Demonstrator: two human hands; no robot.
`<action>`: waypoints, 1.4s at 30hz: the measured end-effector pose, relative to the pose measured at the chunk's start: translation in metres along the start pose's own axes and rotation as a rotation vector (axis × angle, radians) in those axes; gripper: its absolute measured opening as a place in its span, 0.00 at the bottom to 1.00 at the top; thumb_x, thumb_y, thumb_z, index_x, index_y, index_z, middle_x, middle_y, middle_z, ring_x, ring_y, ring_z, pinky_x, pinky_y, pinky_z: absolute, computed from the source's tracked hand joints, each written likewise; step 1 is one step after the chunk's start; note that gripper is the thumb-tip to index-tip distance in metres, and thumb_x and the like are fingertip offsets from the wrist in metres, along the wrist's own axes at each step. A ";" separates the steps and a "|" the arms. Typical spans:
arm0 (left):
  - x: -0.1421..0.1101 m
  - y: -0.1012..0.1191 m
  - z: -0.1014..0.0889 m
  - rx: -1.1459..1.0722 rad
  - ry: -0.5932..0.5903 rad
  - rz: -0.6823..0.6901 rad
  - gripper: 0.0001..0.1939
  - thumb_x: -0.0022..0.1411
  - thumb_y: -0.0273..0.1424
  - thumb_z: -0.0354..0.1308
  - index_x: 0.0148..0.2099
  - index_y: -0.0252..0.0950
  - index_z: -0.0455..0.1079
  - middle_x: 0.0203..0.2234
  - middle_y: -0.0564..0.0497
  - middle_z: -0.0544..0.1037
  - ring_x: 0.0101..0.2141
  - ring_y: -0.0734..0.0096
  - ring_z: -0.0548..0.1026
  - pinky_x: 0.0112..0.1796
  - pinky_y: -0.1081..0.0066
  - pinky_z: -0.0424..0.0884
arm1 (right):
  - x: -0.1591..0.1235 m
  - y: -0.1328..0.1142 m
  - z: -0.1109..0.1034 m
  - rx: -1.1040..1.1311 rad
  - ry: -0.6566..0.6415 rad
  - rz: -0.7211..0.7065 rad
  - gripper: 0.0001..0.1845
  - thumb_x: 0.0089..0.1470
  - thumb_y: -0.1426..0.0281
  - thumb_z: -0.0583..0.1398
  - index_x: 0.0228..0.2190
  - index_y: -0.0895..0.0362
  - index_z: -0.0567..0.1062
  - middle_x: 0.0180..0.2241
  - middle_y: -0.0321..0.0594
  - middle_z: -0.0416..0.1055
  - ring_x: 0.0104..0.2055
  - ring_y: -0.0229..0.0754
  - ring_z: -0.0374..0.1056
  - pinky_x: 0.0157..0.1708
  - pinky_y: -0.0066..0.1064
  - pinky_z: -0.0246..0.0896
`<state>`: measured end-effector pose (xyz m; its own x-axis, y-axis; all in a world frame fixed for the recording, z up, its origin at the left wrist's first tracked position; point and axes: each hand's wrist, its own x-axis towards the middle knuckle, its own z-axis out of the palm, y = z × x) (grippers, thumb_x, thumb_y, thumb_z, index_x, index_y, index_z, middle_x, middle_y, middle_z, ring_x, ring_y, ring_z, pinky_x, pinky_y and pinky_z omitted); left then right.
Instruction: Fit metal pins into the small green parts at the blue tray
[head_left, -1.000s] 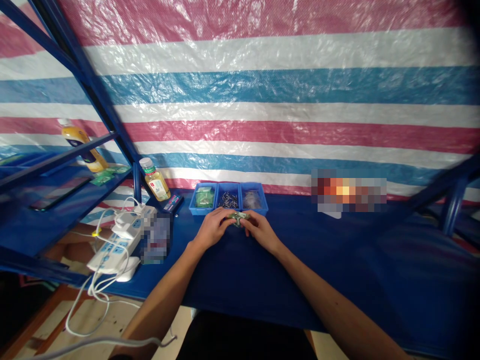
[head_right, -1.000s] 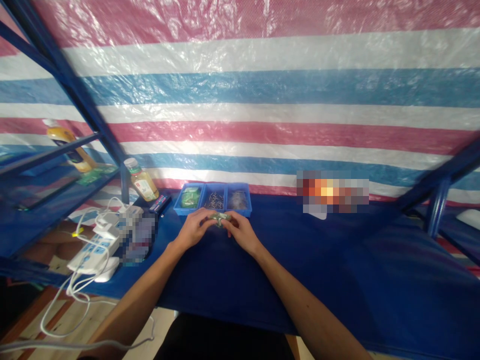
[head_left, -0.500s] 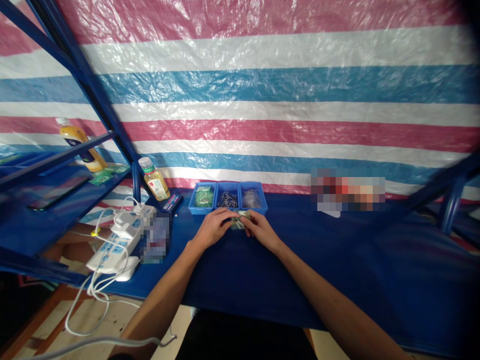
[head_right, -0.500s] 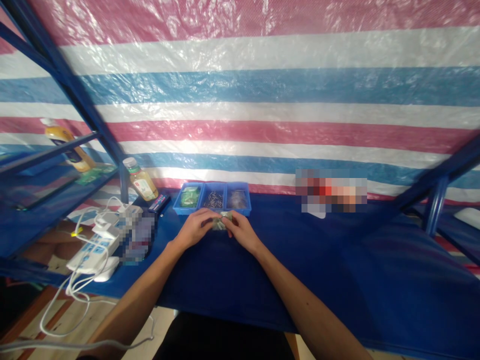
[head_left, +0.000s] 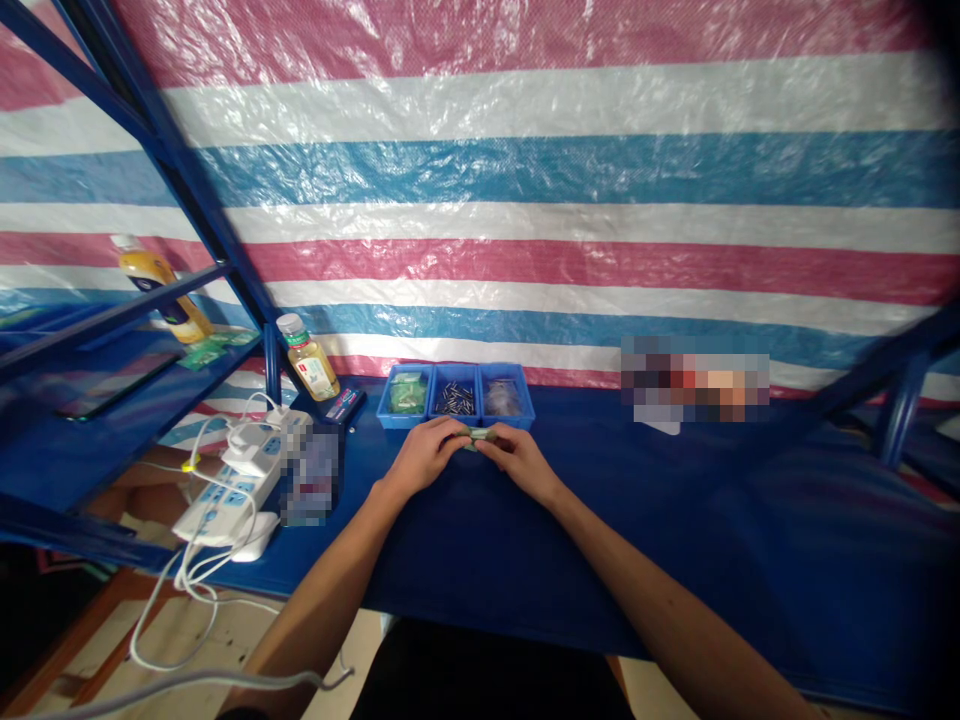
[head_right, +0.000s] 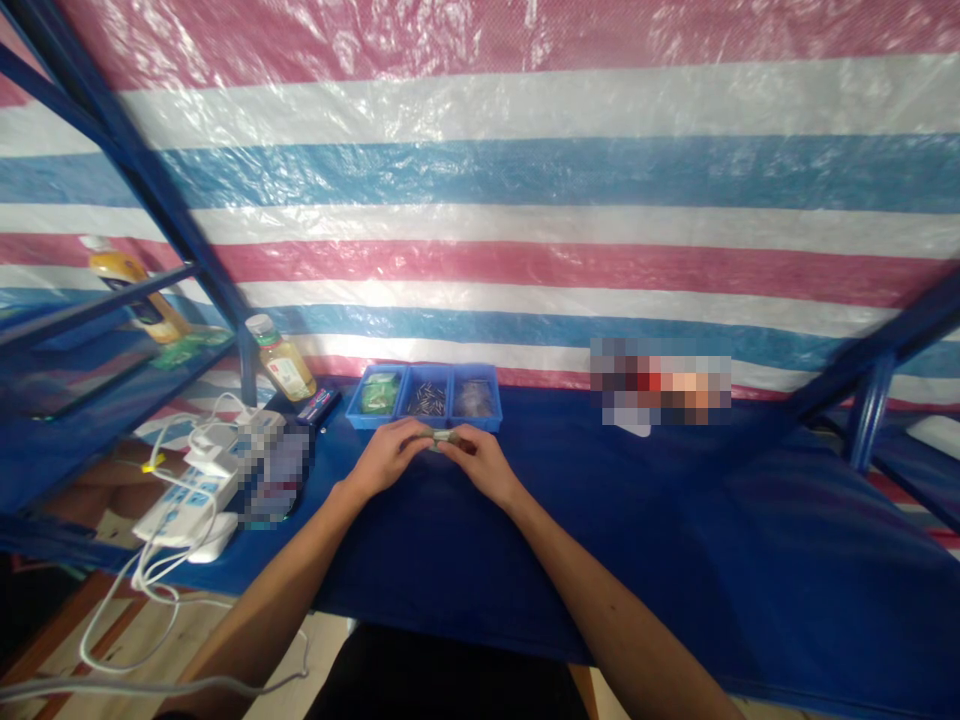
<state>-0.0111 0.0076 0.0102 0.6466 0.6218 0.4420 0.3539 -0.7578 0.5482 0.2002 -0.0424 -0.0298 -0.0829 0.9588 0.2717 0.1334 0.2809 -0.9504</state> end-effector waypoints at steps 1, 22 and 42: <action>0.000 0.000 0.001 -0.023 -0.019 -0.022 0.11 0.75 0.37 0.54 0.45 0.38 0.76 0.38 0.50 0.80 0.39 0.67 0.77 0.43 0.70 0.70 | 0.000 -0.001 0.000 -0.015 0.014 -0.016 0.21 0.58 0.52 0.66 0.26 0.57 0.75 0.26 0.34 0.67 0.24 0.35 0.61 0.25 0.28 0.57; -0.003 0.000 -0.002 -0.088 0.035 -0.184 0.17 0.75 0.42 0.51 0.60 0.40 0.66 0.32 0.53 0.78 0.32 0.70 0.76 0.38 0.72 0.69 | -0.001 -0.012 0.000 0.173 0.227 -0.026 0.19 0.54 0.54 0.70 0.33 0.55 0.74 0.26 0.33 0.72 0.20 0.36 0.68 0.21 0.28 0.60; 0.001 -0.010 -0.020 -0.042 0.380 -0.140 0.10 0.72 0.38 0.58 0.45 0.39 0.79 0.41 0.48 0.81 0.42 0.66 0.77 0.48 0.64 0.74 | -0.006 -0.007 0.004 0.021 0.065 -0.035 0.26 0.65 0.55 0.60 0.61 0.49 0.71 0.51 0.44 0.78 0.31 0.41 0.77 0.25 0.30 0.67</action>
<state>-0.0271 0.0197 0.0196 0.2956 0.7529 0.5880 0.3879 -0.6570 0.6464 0.1960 -0.0502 -0.0251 -0.0223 0.9493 0.3134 0.1110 0.3139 -0.9429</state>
